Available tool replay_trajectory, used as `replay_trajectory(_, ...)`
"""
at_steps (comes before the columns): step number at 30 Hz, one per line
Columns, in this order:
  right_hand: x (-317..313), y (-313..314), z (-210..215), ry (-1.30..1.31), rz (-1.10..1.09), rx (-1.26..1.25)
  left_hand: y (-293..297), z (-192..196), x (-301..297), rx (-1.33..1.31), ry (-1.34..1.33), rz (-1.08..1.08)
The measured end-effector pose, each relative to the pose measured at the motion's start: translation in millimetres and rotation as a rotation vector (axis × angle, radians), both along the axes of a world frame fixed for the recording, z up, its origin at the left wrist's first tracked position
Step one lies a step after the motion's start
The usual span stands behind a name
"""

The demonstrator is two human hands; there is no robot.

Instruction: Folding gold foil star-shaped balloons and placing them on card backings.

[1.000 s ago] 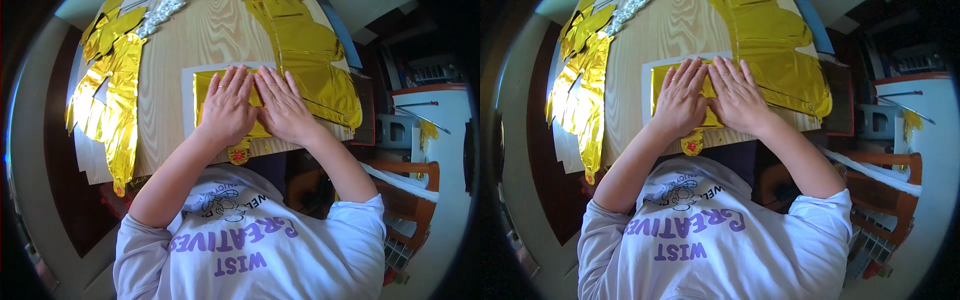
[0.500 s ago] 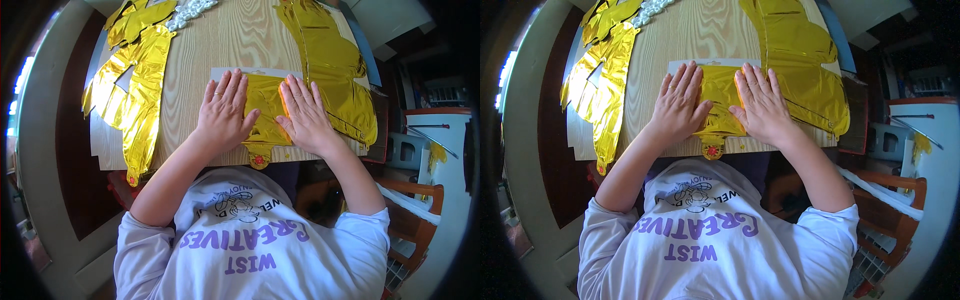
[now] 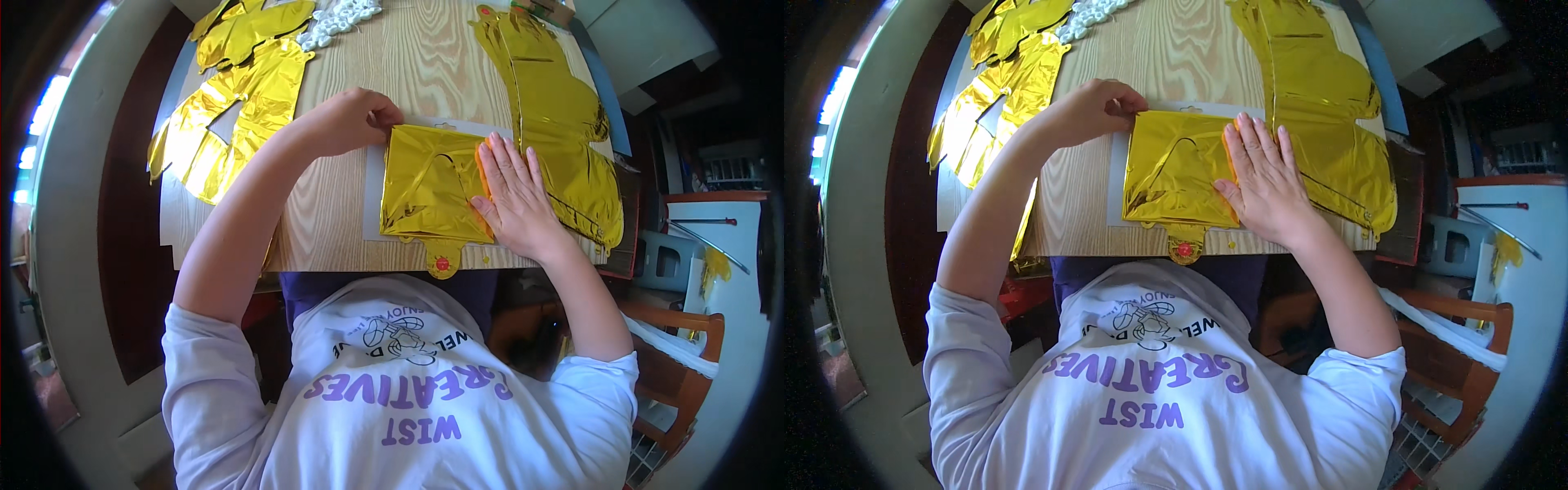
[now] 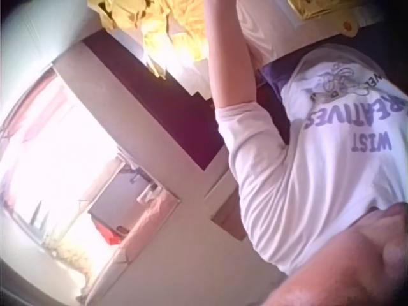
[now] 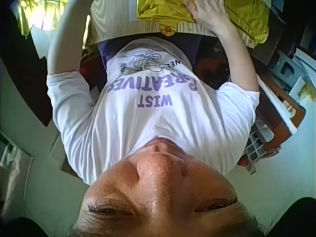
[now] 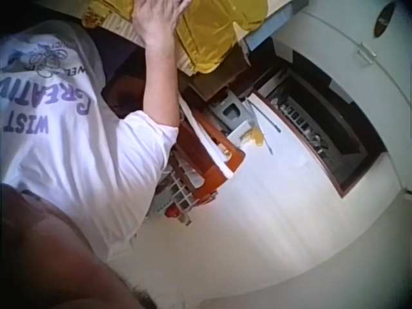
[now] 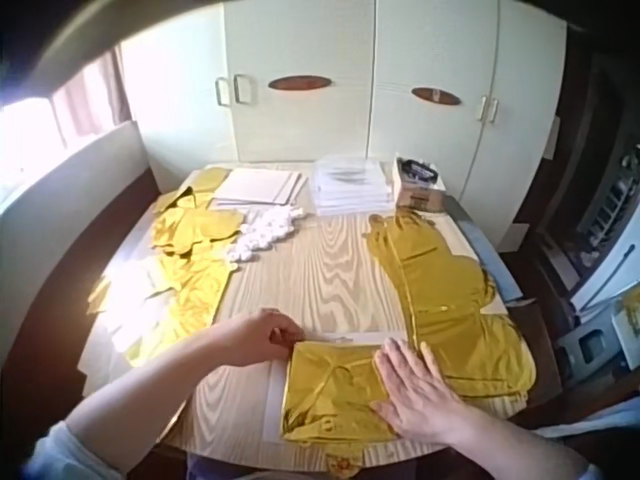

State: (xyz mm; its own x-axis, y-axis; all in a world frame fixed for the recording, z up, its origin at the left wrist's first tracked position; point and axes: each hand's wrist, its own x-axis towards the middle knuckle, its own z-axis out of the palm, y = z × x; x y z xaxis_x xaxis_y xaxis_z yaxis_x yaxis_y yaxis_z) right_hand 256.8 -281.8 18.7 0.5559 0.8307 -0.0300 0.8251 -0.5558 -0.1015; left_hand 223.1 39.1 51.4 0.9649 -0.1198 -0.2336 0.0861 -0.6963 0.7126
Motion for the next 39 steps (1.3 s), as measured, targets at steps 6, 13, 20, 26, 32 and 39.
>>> replay_trajectory(6, 0.1, 0.1, -0.6, -0.007, 0.011, 0.009, 4.3, -6.5, 16.3, -0.004, 0.082, -0.039)
replay_trajectory(13, -0.6, 1.5, 1.7, 0.012, 0.0, -0.006, 6.8, 5.7, 20.6, 0.051, 0.185, -0.009)
replay_trajectory(20, 0.0, 0.3, -0.8, 0.008, -0.002, 0.0, 2.7, 10.8, 20.1, 0.065, 0.265, 0.07)
replay_trajectory(26, -0.4, 0.4, -0.9, 0.01, -0.009, 0.004, -4.5, 15.8, 15.0, 0.051, 0.306, 0.095)
replay_trajectory(32, -0.5, 0.8, -0.2, 0.013, -0.011, 0.009, -0.1, 11.4, 11.7, -0.33, 0.471, 0.295)
replay_trajectory(39, 0.6, 0.9, -3.1, -0.001, -0.001, 0.018, -7.0, 2.8, 12.3, -0.286, 0.516, 0.332)
